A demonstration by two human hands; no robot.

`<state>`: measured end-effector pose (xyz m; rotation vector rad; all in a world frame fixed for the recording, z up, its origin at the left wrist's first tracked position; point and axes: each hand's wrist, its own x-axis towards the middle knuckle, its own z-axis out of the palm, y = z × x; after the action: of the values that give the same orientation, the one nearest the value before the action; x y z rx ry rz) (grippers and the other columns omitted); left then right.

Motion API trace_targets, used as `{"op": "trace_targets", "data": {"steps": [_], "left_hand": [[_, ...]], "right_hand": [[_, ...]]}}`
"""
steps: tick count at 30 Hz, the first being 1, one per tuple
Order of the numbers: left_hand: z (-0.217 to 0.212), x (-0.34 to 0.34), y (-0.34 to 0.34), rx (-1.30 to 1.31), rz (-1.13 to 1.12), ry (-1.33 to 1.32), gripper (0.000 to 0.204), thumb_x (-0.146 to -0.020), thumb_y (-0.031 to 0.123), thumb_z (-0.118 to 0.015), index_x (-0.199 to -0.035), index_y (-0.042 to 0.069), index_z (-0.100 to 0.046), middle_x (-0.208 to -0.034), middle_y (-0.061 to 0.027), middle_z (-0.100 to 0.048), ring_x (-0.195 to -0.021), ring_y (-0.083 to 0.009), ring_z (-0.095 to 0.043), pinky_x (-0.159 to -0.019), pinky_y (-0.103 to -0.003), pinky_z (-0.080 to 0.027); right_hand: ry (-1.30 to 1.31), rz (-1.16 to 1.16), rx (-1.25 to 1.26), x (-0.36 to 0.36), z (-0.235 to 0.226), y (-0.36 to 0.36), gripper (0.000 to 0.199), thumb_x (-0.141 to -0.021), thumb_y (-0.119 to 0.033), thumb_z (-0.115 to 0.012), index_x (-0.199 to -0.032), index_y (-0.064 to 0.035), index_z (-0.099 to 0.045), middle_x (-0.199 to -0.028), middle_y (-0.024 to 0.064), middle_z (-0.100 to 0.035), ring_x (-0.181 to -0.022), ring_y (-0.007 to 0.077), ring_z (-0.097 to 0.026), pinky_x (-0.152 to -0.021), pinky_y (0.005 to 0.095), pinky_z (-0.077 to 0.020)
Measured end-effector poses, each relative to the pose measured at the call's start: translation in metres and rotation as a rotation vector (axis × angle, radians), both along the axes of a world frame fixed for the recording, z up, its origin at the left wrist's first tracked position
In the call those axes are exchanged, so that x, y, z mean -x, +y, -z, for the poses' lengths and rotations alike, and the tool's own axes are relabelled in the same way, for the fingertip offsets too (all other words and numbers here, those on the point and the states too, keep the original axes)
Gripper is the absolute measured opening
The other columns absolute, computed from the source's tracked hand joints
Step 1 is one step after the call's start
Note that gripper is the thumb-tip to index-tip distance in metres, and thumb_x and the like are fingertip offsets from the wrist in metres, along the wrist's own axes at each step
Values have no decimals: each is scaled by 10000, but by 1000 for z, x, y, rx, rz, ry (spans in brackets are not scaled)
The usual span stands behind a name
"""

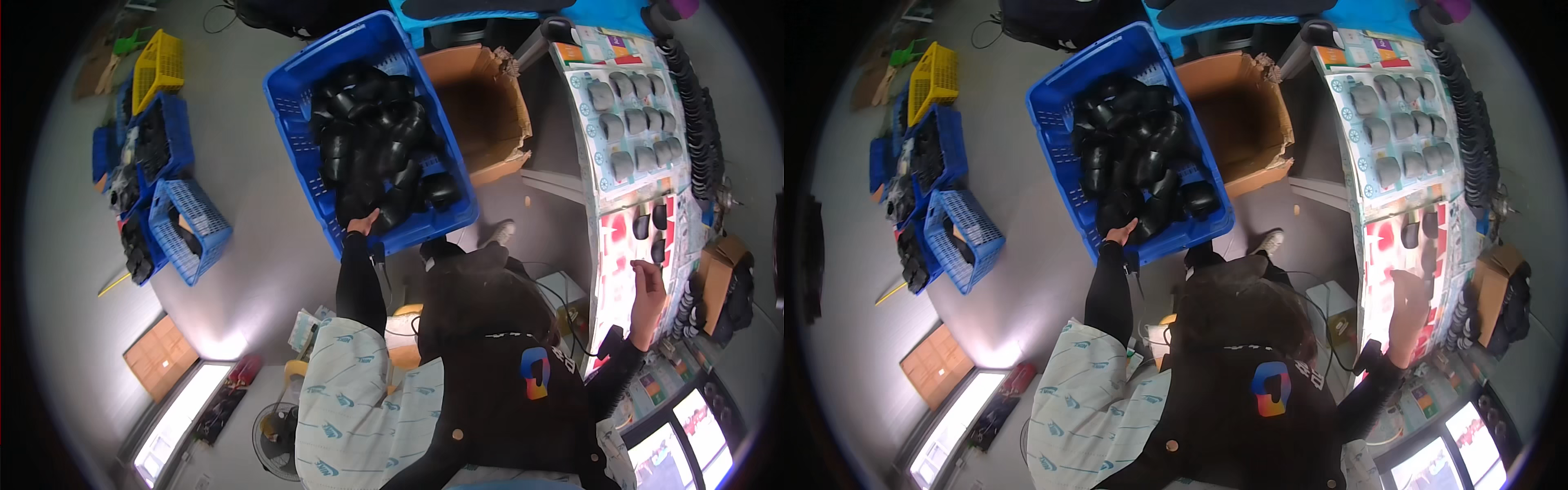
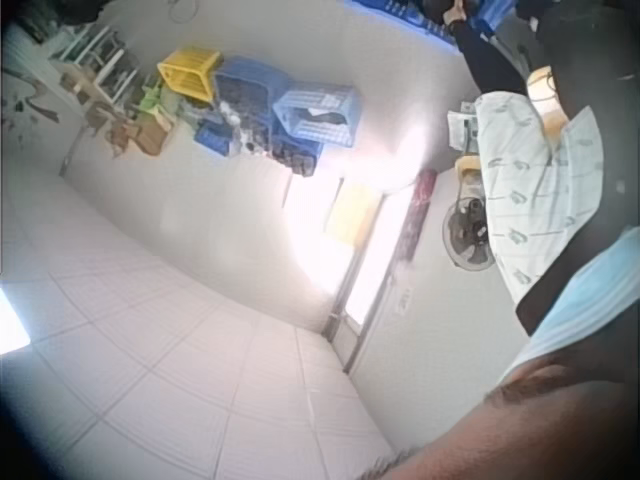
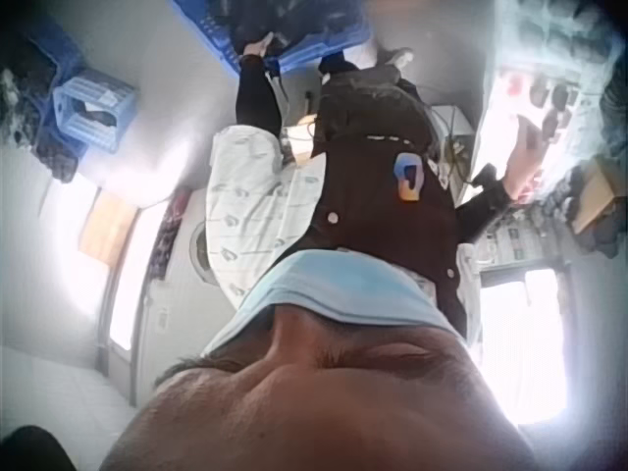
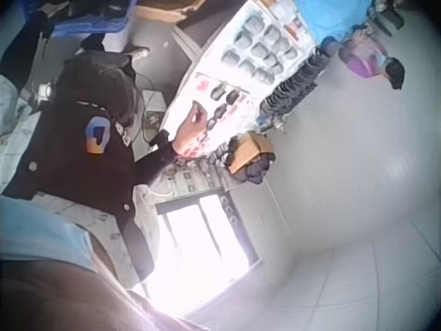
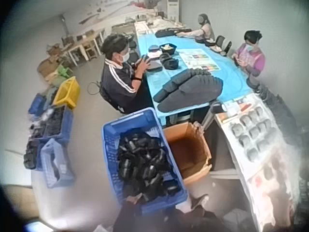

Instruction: The person takes black shoe parts from a blue bin, arranges them on a template, and applies a substance using a pneumatic spray tool.

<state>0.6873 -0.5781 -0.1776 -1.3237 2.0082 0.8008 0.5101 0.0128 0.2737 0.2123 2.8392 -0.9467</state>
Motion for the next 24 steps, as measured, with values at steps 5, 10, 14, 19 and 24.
{"op": "trace_targets", "data": {"steps": [5, 10, 14, 19, 24], "left_hand": [[17, 7, 5, -115, 61, 104, 747, -784, 667, -744, -1001, -48, -749, -1038, -238, -740, -1059, -372, -694, -927, -448, -514], [-7, 46, 63, -13, 61, 137, 658, -816, 558, -757, -1151, -7, -716, -1141, -227, -722, -1099, -410, -675, -956, -449, -520], [11, 45, 77, -119, -90, 392, 589, -803, 434, -824, -1131, -39, -697, -1119, -227, -730, -1080, -404, -686, -930, -457, -528], [12, 67, 80, -639, -643, 571, 459, -839, 165, -844, -1161, -98, -651, -1054, -132, -745, -930, -273, -727, -810, -379, -572], [-4, 96, 90, -1031, -913, 576, 417, -876, 136, -810, -1214, -35, -637, -1079, -111, -723, -955, -265, -710, -774, -403, -590]], "right_hand": [[-13, -21, -12, -2, -4, -33, 112, -1013, -50, -590, -1040, 14, -678, -1003, 53, -698, -987, 130, -643, -926, 270, -479], [-4, 31, -11, -4, -10, -47, 116, -1011, -56, -604, -1067, 21, -669, -1008, 53, -699, -982, 118, -643, -911, 256, -481], [-41, 9, -40, 0, -6, -56, 161, -997, -97, -619, -1081, 26, -680, -1011, 103, -731, -954, 170, -689, -891, 294, -517], [-111, 41, 75, -3, -3, -63, 144, -991, -79, -633, -1079, 25, -679, -1011, 83, -737, -957, 137, -683, -896, 275, -520], [-116, 72, 106, -14, -5, -57, 133, -988, -68, -632, -1071, 25, -680, -1006, 79, -740, -953, 127, -683, -902, 272, -519]]}}
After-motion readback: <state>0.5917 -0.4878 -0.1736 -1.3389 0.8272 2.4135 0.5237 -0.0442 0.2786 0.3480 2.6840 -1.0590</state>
